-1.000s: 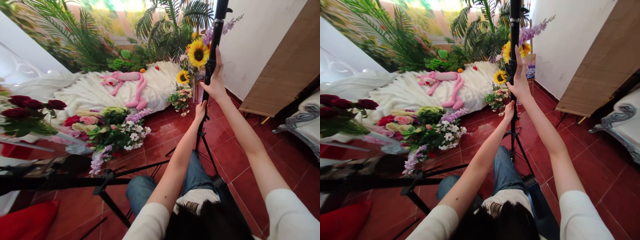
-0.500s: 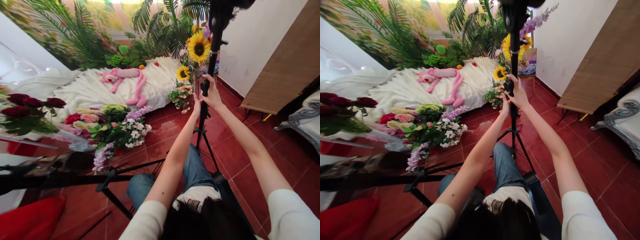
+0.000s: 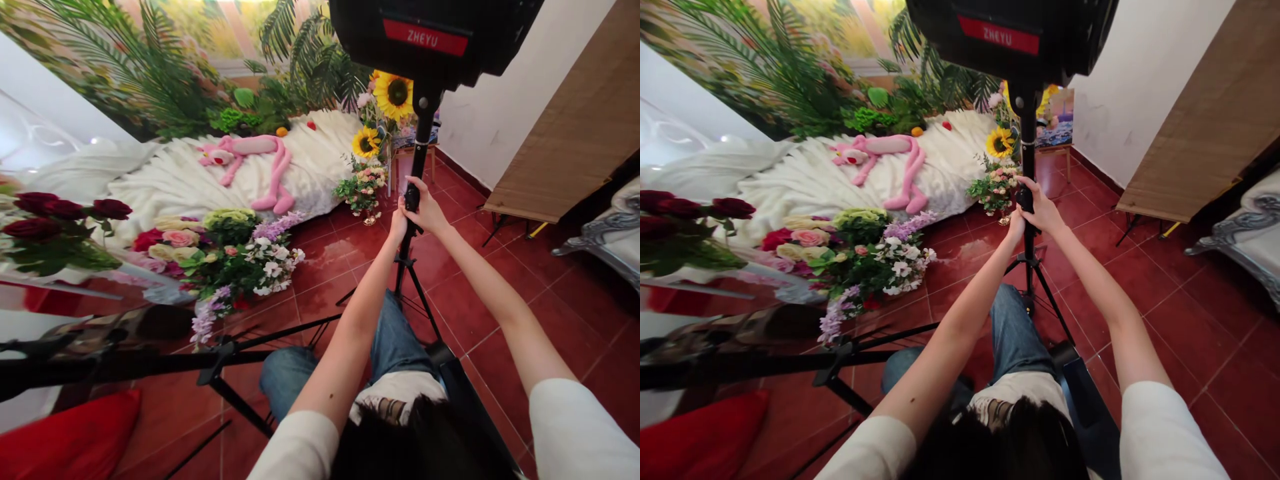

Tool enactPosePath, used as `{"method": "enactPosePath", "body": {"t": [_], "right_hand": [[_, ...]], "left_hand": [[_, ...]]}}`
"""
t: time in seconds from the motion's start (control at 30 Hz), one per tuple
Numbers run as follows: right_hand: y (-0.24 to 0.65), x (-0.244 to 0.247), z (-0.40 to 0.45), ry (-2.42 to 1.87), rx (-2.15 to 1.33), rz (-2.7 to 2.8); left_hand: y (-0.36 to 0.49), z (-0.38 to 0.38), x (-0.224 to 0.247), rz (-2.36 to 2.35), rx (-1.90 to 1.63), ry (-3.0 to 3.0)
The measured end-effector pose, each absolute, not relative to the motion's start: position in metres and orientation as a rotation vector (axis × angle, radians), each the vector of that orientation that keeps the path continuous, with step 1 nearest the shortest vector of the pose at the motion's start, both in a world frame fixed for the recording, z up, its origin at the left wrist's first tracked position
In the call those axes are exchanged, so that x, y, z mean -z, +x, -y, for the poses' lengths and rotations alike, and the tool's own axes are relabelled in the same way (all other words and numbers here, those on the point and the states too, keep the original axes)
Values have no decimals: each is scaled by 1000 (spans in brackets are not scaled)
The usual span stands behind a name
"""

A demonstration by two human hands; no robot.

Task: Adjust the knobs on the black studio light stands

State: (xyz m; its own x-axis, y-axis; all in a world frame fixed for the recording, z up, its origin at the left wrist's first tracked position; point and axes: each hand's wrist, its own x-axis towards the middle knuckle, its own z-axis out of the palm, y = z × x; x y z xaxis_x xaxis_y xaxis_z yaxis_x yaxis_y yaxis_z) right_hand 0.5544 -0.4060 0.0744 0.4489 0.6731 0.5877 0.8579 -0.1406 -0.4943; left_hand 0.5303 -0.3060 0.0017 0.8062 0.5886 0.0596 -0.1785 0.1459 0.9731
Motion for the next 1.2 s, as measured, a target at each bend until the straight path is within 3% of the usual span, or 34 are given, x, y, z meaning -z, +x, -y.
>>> {"method": "enactPosePath", "body": {"t": [0.3, 0.63, 0.93, 1.03, 1.1, 1.2], "right_hand": [[526, -38, 458, -1865, 268, 933], [503, -12, 461, -2142, 26, 726], [494, -22, 433, -1208, -740, 111], [488, -29, 431, -852, -825, 53], [487, -30, 431, -775, -834, 26], [491, -25, 434, -1001, -860, 15]], "left_hand": [[528, 309, -3, -395, -474, 1207], [522, 311, -8, -308, -456, 1185], [528, 307, -2, -327, -462, 1200], [529, 308, -1, -326, -473, 1186], [530, 308, -1, -331, -477, 1179], [529, 308, 0, -336, -468, 1175]]}}
